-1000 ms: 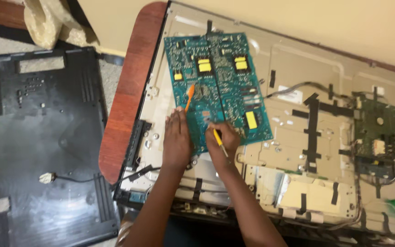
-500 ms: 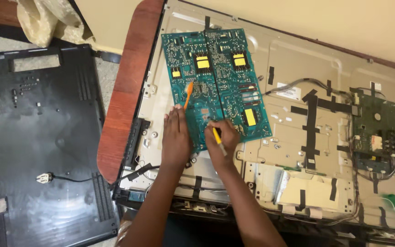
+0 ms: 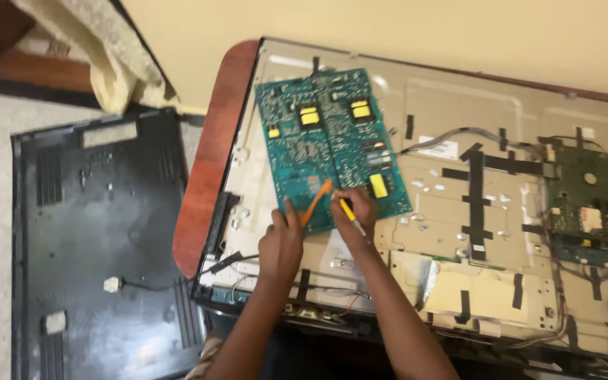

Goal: The person uses a toothbrush and a screwdriver to clean a green circuit board placed on a table. The person scrubs the board surface with the toothbrush and uses the screwdriver to scrape or adjust components on the board.

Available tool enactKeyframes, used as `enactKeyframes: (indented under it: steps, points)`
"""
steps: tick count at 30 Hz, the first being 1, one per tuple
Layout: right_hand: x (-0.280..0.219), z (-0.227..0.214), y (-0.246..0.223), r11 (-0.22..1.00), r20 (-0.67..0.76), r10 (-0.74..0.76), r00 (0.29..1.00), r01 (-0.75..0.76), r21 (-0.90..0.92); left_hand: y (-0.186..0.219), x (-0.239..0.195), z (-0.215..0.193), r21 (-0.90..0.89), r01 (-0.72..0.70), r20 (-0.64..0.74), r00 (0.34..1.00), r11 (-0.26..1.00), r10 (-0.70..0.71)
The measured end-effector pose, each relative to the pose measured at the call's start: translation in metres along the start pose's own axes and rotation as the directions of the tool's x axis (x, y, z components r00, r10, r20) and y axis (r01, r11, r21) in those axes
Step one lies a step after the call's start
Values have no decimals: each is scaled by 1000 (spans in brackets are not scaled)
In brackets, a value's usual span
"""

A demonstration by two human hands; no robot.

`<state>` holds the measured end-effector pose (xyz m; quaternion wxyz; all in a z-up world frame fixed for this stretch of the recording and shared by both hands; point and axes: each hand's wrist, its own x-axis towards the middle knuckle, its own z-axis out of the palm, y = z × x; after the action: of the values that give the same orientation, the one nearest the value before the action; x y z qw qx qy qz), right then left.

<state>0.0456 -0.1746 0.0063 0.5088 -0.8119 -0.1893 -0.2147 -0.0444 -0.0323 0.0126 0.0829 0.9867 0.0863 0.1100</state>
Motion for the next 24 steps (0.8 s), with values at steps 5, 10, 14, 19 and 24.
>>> enactKeyframes:
  steps: [5, 10, 14, 19, 24]
  points:
    - [1, -6, -8, 995, 27, 6, 1000, -8, 97, 7, -10, 7, 74, -167, 24, 986, 983, 165]
    - [1, -9, -8, 993, -24, -33, 999, 36, 108, -18, -4, -12, 123, -108, 187, 979, 987, 84]
    - [2, -8, -7, 996, -33, 0, 999, 3, 93, -24, -11, -27, -7, -123, 280, 952, 992, 120]
    - [-2, -5, -4, 992, -26, 46, 999, -43, 122, -15, 9, -5, -54, -171, 223, 958, 984, 179]
    - [1, -5, -4, 997, -26, 52, 998, -51, 64, -11, -5, 2, -61, -235, 162, 957, 970, 242]
